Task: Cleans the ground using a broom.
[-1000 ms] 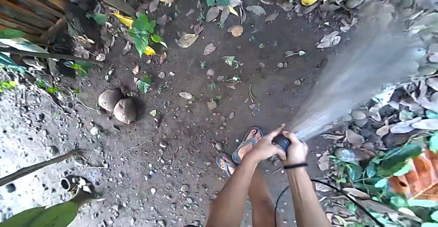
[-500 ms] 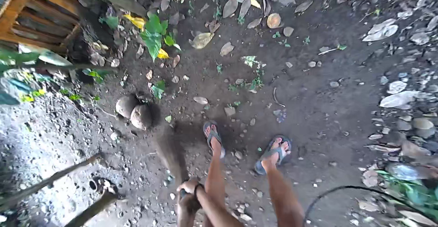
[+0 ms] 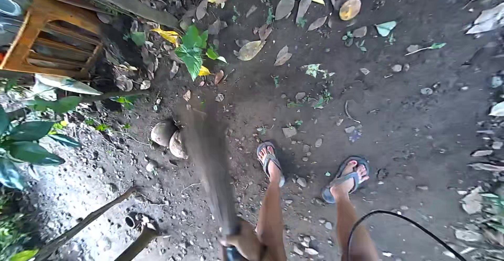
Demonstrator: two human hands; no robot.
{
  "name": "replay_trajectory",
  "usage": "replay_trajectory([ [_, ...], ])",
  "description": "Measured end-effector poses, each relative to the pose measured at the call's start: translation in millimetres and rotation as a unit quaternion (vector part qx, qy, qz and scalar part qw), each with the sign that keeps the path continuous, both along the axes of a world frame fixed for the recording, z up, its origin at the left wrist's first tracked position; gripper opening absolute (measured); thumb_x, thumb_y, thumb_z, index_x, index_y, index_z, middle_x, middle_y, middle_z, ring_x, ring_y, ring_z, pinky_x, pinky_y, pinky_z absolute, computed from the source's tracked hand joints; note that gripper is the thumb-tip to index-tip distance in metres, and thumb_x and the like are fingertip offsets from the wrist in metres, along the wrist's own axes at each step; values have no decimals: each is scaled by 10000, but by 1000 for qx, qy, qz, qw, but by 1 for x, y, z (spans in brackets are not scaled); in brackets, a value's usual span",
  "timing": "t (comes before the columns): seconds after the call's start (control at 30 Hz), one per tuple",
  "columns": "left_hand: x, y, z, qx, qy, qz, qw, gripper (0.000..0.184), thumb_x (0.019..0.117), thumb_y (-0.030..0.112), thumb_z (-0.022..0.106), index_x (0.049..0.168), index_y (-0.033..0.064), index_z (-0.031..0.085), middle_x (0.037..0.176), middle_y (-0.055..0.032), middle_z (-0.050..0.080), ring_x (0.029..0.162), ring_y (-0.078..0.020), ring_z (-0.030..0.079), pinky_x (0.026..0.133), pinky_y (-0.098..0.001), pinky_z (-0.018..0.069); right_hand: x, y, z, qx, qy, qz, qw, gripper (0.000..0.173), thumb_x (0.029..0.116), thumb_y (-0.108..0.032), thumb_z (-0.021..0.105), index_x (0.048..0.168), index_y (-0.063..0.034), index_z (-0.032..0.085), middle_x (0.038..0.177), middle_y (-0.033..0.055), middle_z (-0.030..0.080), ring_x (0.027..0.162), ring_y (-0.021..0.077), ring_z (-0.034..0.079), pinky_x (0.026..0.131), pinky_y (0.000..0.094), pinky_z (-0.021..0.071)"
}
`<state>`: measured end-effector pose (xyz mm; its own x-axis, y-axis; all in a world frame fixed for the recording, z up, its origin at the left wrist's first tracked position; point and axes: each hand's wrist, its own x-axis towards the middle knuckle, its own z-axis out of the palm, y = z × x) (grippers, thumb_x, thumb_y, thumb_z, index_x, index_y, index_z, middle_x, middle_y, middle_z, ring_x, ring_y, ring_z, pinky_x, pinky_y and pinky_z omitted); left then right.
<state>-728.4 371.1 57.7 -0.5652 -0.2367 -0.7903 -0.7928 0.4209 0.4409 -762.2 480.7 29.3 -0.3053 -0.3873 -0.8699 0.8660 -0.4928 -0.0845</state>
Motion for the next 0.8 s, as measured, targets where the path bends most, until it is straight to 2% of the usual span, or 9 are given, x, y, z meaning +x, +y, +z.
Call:
replay_trajectory([
  [0.1,-104,-35,-48,-108,2,85,991,488,998,43,469,1463,-46,354,1174,-186,586,966,-199,609,842,-389,541,-101,-90,-84,-85,48,96,991,385,956,-222,693,1200,69,637,1165,215,670,1060,284,647,967,470,505],
  [0.17,-155,-49,-98,-73,6,36,997,469,911,66,494,1372,17,423,926,-94,629,723,-145,636,611,-342,560,-149,-93,-134,-95,20,45,994,436,939,-208,726,1240,86,615,1191,227,664,1085,293,650,984,472,511],
  [0.23,-186,-7,-121,-14,-40,-42,998,513,856,8,555,1358,-3,448,931,-111,645,725,-174,646,601,-370,562,-159,-44,-148,-52,-43,-99,993,360,934,-130,718,1204,85,615,1089,194,677,962,242,657,894,421,542],
  [0.33,-200,94,-118,53,-129,-242,960,899,752,-25,710,1556,18,309,1208,-222,633,975,-270,677,799,-454,585,-126,49,-142,23,-99,-346,933,189,958,-69,610,1114,38,620,896,117,676,765,170,654,693,358,565],
  [0.4,-202,127,-101,117,-170,-333,920,1070,720,-20,753,1618,17,173,1401,-263,546,1208,-300,608,1009,-464,511,-108,79,-116,116,-111,-418,894,172,956,-63,578,1099,30,609,850,96,679,716,145,663,646,331,574],
  [0.5,-200,95,-79,241,-167,-343,893,1126,621,5,724,1622,34,209,1482,-213,498,1249,-212,576,1030,-389,496,-103,66,-62,277,-124,-396,866,305,901,0,660,1185,88,589,956,139,675,823,151,662,764,337,574],
  [0.57,-191,62,-54,266,-135,-321,899,1171,592,62,738,1619,3,178,1464,-172,528,1195,-141,608,994,-342,519,-101,47,-28,286,-89,-365,882,404,835,36,688,1212,117,569,1002,150,676,885,135,669,822,314,576],
  [0.7,-158,3,3,67,5,-111,992,813,663,-9,623,1421,-64,335,998,-27,674,811,-38,688,725,-280,608,-127,-15,-22,20,-5,-190,982,374,823,-58,770,1145,65,624,944,152,695,852,214,682,825,419,576],
  [0.8,-209,-33,-56,-19,105,-19,994,646,796,47,562,1407,-27,366,969,-48,590,752,-68,618,651,-289,558,-210,-64,-86,-82,58,-61,993,406,899,-137,759,1214,74,611,1107,210,669,987,276,653,920,474,530],
])
